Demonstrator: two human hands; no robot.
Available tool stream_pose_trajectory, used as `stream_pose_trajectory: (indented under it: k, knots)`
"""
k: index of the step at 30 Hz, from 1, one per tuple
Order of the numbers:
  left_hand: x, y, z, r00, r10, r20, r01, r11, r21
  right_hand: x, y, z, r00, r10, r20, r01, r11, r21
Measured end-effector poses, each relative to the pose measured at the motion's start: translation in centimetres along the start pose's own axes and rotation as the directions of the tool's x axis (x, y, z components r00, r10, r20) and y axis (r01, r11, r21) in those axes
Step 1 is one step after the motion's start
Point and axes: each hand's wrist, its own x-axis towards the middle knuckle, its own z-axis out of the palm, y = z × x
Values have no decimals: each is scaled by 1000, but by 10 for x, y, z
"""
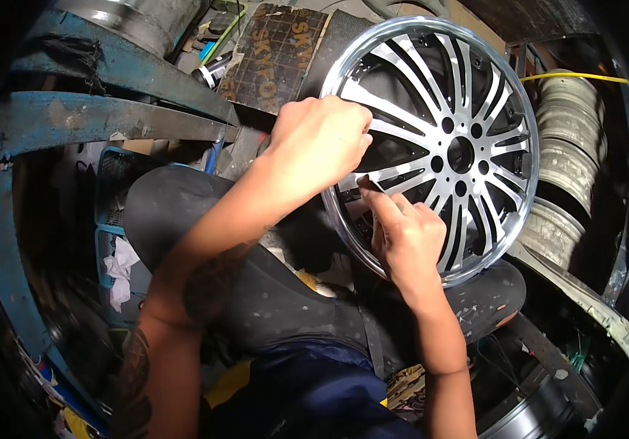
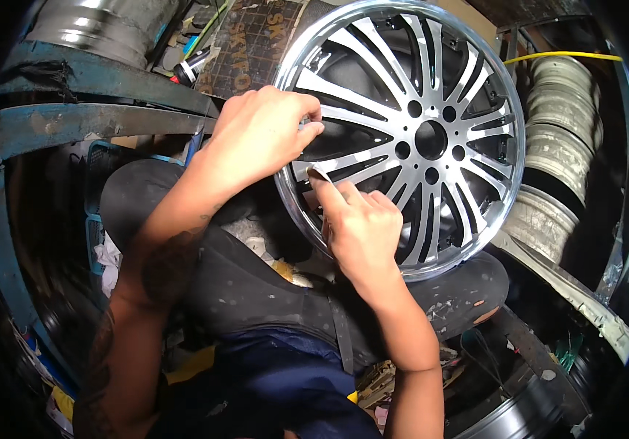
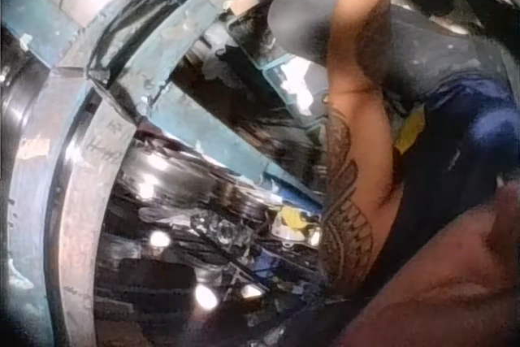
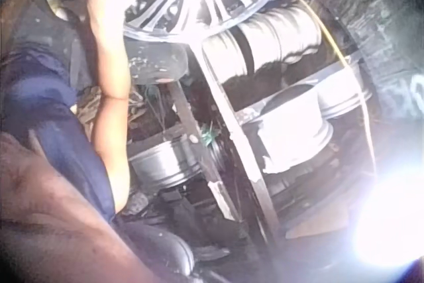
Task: Sanding and applying filler to a car rim to prepare it for painting.
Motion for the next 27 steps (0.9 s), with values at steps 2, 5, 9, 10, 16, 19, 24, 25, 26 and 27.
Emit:
stream_pose_trajectory:
  k: [2, 5, 9, 10, 16, 19, 24, 25, 26, 27]
  knots:
    - [0, 2, -6, 1000, -13, 25, 14, 1000, -23, -2, 7, 9, 999, 2, 47, 0, 999, -40]
    - [-4, -1, -2, 999, -4, 39, 4, 1000, -6, -6, 4, 6, 989, 4, 151, 7, 997, -75]
    - [-4, -2, -2, 1000, 23, 11, -23, 1000, -18, -7, 3, 17, 998, -3, 55, 8, 997, -80]
    - [-5, -1, -1, 1000, 13, 20, -13, 1000, -11, -8, 1, 21, 998, 15, 60, -9, 995, -100]
    - [-1, 2, -5, 996, -2, 86, 1, 1000, 8, -11, 1, 24, 995, 66, 72, -60, 994, -87]
    - [-2, 7, -13, 991, 6, 133, -6, 1000, -7, -5, 6, 20, 998, 14, 64, -9, 997, -71]
    - [-3, 3, -9, 966, 51, 255, -64, 997, 44, -12, 20, -25, 998, 47, 30, -50, 992, 114]
    - [0, 8, -9, 951, 79, 299, -90, 996, 23, -7, 27, -35, 997, 76, -24, -73, 992, 107]
    - [1, 12, -9, 943, 70, 325, -80, 997, 17, -1, 33, -41, 992, 110, 55, -114, 992, 58]
    - [4, 14, -9, 942, 77, 327, -89, 996, 22, 6, 39, -45, 980, 146, 132, -149, 989, 9]
